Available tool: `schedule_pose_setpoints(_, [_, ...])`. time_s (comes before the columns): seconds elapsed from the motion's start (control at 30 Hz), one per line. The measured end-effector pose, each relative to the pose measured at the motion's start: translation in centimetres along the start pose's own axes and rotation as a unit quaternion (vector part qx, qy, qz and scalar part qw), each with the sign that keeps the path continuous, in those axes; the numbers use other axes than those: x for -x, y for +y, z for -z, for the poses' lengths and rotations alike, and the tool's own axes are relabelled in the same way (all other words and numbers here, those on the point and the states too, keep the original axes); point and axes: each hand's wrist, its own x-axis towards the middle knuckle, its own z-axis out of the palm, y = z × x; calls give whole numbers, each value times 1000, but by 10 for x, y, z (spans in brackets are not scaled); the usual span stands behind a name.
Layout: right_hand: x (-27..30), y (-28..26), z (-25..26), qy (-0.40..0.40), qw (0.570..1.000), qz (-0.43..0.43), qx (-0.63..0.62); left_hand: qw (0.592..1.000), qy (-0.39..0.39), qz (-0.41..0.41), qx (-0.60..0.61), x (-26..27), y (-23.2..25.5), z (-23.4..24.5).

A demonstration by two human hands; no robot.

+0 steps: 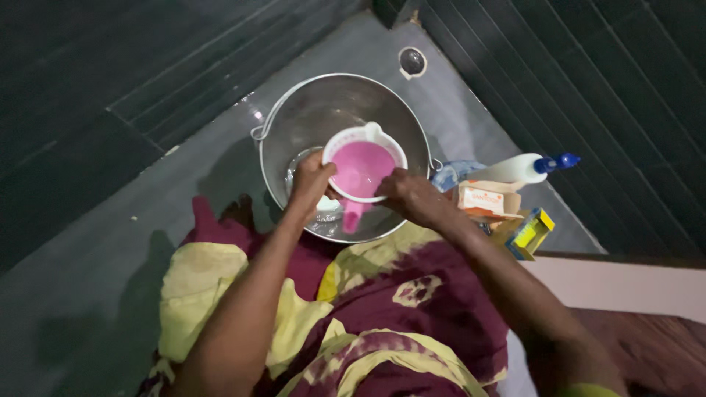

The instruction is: The person sits on the floor and washes a pink plastic cup using a metal bucket filled with water. They repeatedly scoop water from the bucket with the cup, rinse it, and pour the water back into the bucket.

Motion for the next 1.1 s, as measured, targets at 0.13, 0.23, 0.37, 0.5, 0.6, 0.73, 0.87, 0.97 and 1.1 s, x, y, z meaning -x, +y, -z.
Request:
schedule_pose_setpoints(0.13, [-3,8,15,-82,996,11,46,892,-11,-94,-442,-14,-28,21])
schedule_pose_setpoints(0.23, [-22,7,6,-122,988,46,78,723,50,-144,-674,-9,-47,54])
schedule_pose_setpoints(0.37, [-66,-15,-25,-245,962,54,105,550,18,-77,-832,-9,-51,70])
schedule_pose_setpoints(0.5, [-115,-20,-32,-277,950,29,138,503,-19,-4,-864,0,-28,65])
schedule_pose_setpoints(0.6, [-132,-11,-26,-215,971,-2,101,534,10,-15,-846,-9,-23,65])
schedule_pose_setpoints(0.73, [-136,13,-27,-131,979,-81,136,551,99,-101,-823,-19,-41,70])
schedule_pose_setpoints(0.87, [-102,56,-30,34,988,-127,86,644,72,-56,-760,-16,-49,76])
schedule_pose_setpoints(0.97, [-68,72,-25,15,983,-159,90,688,138,-124,-702,-9,-57,74])
schedule_pose_setpoints(1.1, [-24,66,3,-30,980,-171,95,742,233,-155,-610,9,-81,66])
